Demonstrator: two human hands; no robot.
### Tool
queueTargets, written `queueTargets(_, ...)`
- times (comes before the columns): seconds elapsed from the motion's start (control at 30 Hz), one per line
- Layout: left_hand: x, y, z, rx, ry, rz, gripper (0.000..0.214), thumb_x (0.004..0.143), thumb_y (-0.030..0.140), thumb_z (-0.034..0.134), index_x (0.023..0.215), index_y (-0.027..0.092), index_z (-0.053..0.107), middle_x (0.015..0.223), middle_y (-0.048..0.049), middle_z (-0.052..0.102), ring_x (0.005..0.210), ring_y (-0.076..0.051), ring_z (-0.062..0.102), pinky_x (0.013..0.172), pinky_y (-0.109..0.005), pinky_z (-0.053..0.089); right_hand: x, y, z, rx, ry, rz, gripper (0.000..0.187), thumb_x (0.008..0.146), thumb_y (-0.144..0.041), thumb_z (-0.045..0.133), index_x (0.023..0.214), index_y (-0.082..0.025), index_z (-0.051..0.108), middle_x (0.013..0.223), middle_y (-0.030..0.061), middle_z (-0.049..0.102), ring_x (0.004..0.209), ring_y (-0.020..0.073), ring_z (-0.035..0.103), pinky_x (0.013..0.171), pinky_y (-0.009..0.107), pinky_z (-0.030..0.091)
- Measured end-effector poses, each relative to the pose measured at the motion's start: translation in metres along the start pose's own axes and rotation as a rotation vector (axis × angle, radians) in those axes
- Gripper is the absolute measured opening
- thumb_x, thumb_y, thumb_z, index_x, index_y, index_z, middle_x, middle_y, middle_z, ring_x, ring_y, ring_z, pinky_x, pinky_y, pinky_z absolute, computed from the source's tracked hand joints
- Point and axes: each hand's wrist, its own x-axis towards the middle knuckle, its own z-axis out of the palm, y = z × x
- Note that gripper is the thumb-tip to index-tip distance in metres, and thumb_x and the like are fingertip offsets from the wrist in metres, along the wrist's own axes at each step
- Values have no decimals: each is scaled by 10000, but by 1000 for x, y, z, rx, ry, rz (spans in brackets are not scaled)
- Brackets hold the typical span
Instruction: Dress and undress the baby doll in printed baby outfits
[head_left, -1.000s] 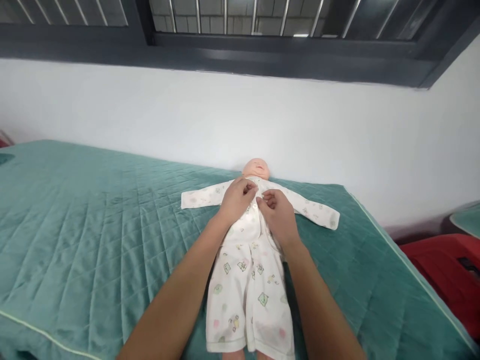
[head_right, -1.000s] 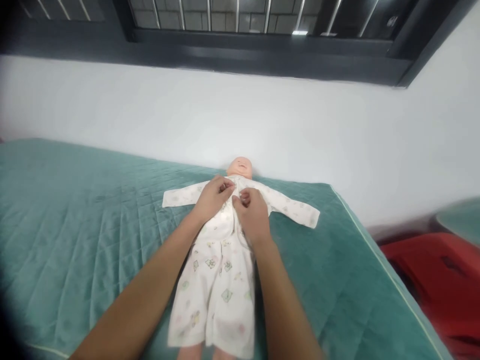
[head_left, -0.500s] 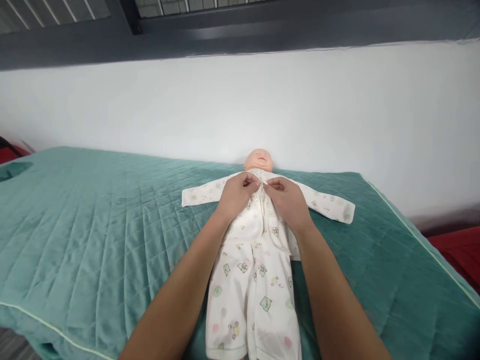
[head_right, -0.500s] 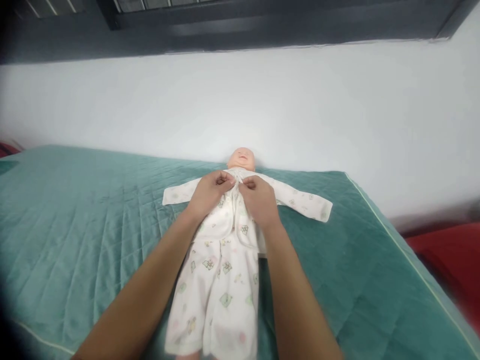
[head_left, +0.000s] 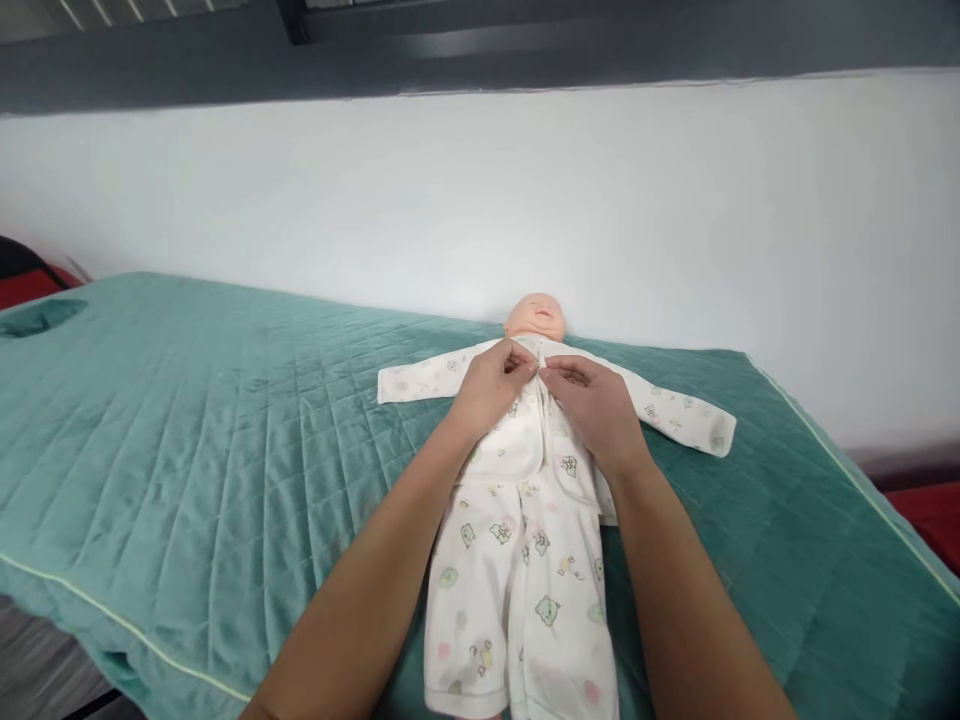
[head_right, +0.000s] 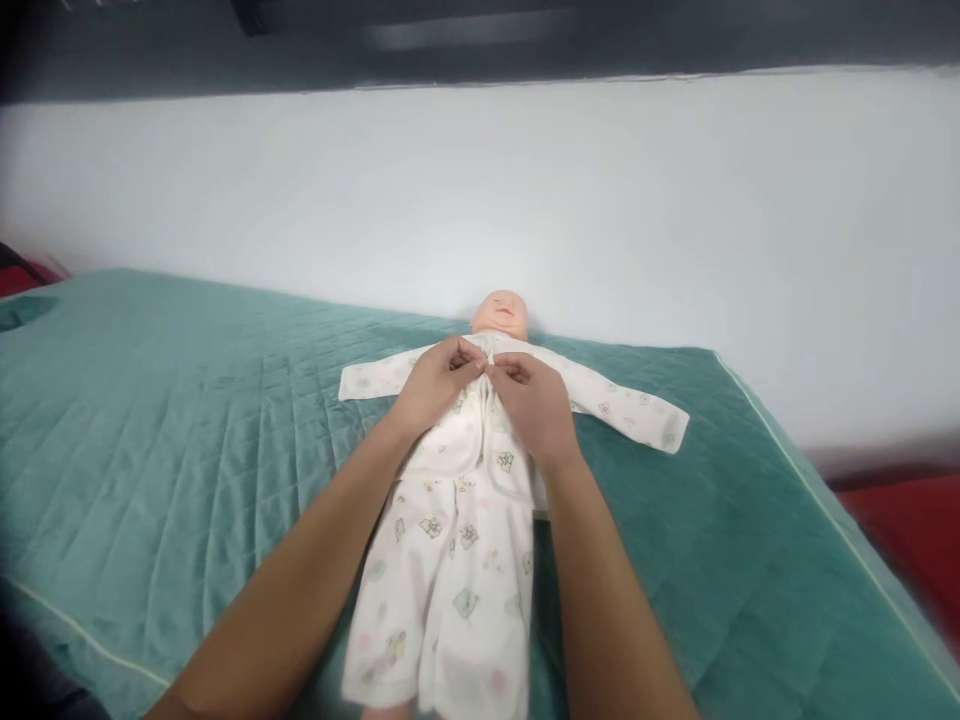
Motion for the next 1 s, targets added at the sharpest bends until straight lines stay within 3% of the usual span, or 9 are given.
queueTargets(0.23, 0, -3, -4, -8, -75, 26, 72, 864, 147, 551, 898, 187, 600, 895, -11, 651, 848, -133, 603, 785, -259, 440, -2, -4, 2, -97, -51, 62, 240, 753, -350, 733, 929, -206, 657, 838, 12, 700, 771, 174, 637, 710, 314, 476)
queueTargets(0.43, -2, -1, -7, -6, -137, 59, 202, 866, 71, 471, 973, 197, 587, 877, 5, 624, 816, -117, 586, 751, -243, 428, -1, -2, 4, -195, -72, 34, 341, 781, -342, 700, 1090, -212, 633, 816, -5, 693, 736, 161, 611, 707, 312, 453)
queueTargets(0.67, -3, 0, 0, 4, -14, 33, 94, 893, 223, 567, 974, 202, 610, 800, 17, 615, 758, -126, 578, 726, -253, 427, -7, -7, 9, -263, -50, -1, 286, 810, -334, 640, 1080, -241, 624, 817, -13, 662, 721, 165, 599, 689, 317, 450)
queueTargets(0.83, -1, -3, 1, 34, 28, 22, 113, 835, 146, 582, 921, 201, 630, 705, 47, 528, 661, -108, 502, 665, -247, 393, -10, -9, 10, -306, -29, -24, 298, 815, -338, 640, 1089, -230, 601, 858, -4, 633, 728, 163, 581, 711, 323, 452)
queueTargets(1.0, 0, -7, 0, 23, 51, 41, 129, 798, 123, 604, 893, 198, 650, 710, 45, 545, 677, -109, 514, 679, -246, 398, -13, -9, 8, -328, -18, -59, 326, 795, -352, 664, 1069, -215, 553, 980, 32, 619, 797, 178, 585, 776, 352, 467)
